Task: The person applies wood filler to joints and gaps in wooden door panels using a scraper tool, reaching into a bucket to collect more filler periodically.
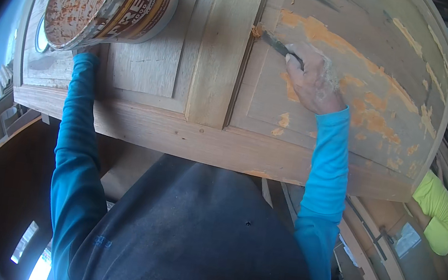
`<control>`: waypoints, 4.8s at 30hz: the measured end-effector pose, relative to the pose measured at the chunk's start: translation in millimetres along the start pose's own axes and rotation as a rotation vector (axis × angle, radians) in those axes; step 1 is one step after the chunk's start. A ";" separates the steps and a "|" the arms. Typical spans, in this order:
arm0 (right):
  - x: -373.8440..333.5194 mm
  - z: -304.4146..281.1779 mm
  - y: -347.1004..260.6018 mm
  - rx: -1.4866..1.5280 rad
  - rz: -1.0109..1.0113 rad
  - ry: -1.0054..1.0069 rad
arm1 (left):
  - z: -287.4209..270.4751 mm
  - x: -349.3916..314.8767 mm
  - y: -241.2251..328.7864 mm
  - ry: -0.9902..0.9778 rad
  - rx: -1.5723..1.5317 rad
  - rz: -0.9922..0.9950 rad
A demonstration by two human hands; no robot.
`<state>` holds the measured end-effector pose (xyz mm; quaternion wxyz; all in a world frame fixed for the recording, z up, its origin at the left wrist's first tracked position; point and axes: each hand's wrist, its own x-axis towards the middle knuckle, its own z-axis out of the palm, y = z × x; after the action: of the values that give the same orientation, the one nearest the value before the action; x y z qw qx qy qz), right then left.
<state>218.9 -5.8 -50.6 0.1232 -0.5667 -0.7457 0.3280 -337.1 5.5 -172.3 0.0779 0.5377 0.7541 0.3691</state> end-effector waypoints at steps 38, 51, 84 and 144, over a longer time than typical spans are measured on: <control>33.6 -11.5 43.9 -0.440 -0.580 -0.098 | 1.3 -1.0 -17.5 0.121 0.354 0.012; 35.8 -3.1 47.9 -0.347 -0.585 -0.006 | -0.4 0.8 -17.9 0.122 0.372 0.013; 30.3 -9.1 27.6 -0.348 -0.530 0.014 | -6.4 -0.6 -21.3 0.127 0.386 -0.003; -118.5 53.7 -37.3 0.549 0.167 -0.315 | 0.3 14.9 -13.6 0.048 0.345 0.166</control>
<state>199.3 -139.6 -45.4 0.1272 -0.5136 -0.5904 0.6095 -353.4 16.6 -177.1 -0.0644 0.5945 0.7608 0.2524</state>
